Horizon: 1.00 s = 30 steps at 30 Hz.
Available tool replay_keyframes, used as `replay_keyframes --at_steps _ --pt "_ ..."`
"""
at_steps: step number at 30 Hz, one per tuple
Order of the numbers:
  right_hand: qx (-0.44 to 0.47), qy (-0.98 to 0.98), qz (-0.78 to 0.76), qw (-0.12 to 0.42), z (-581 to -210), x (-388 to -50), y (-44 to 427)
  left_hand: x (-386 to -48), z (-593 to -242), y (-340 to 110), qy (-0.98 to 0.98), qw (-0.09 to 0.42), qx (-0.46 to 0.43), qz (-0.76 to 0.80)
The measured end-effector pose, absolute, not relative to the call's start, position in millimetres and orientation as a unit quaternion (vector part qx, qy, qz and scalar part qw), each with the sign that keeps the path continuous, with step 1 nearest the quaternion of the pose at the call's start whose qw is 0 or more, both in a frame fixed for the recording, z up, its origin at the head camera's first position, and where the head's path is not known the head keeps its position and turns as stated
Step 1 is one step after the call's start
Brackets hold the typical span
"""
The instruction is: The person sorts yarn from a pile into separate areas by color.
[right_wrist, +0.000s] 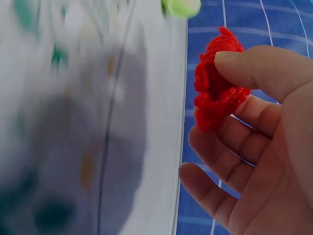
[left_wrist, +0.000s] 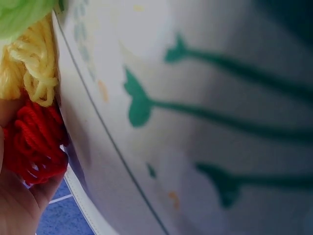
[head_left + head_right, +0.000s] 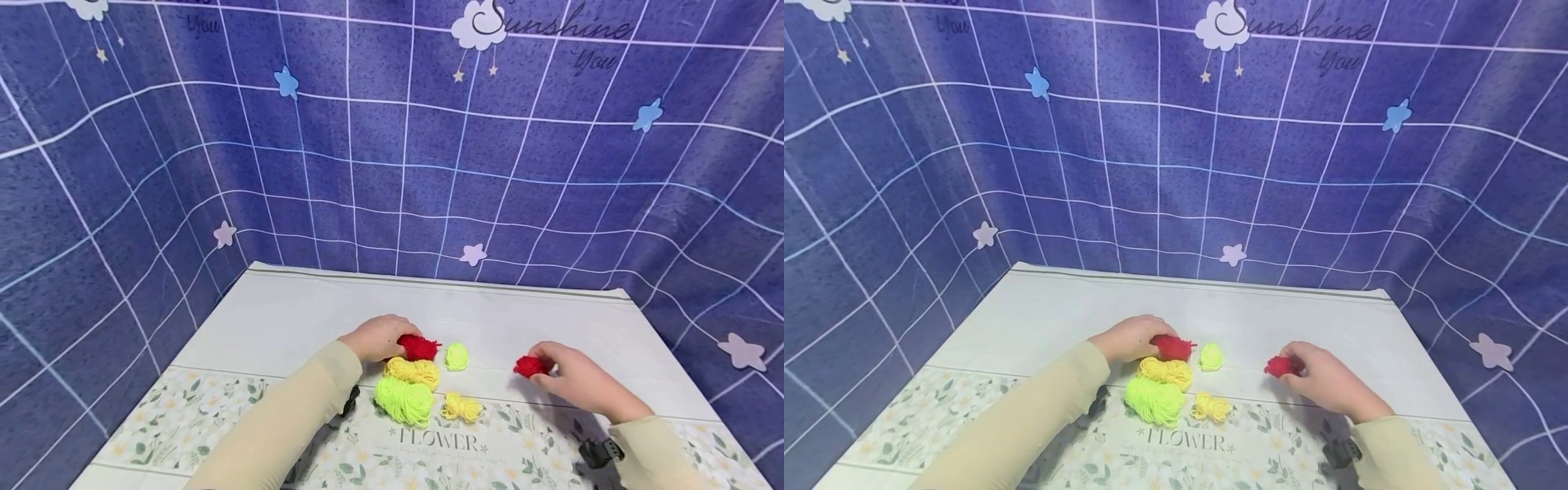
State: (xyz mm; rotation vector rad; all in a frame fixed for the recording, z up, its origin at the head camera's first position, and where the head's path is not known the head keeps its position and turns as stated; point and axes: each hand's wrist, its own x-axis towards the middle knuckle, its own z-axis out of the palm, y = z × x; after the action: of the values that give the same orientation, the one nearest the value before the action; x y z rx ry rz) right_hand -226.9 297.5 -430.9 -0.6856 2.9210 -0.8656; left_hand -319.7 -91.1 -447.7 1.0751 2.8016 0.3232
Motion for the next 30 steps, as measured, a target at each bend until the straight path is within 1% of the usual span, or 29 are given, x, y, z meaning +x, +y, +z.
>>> replay_keyframes --at_steps 5,17,26,30 --pt "-0.189 0.944 -0.27 -0.004 -428.3 -221.3 327.5 -318.8 -446.5 -89.3 0.927 0.062 0.355 0.106" --pt "-0.14 0.956 -0.257 0.034 -442.4 -219.8 364.4 -320.1 -451.0 -91.1 0.927 0.053 0.356 0.106" --pt "-0.16 0.952 -0.258 0.047 -453.0 -222.0 374.2 -317.0 -448.1 -89.5 0.93 0.057 0.349 0.101" --pt "-0.171 0.955 -0.241 0.032 -456.0 -223.6 375.3 -316.4 -447.3 -89.5 0.93 0.055 0.351 0.096"
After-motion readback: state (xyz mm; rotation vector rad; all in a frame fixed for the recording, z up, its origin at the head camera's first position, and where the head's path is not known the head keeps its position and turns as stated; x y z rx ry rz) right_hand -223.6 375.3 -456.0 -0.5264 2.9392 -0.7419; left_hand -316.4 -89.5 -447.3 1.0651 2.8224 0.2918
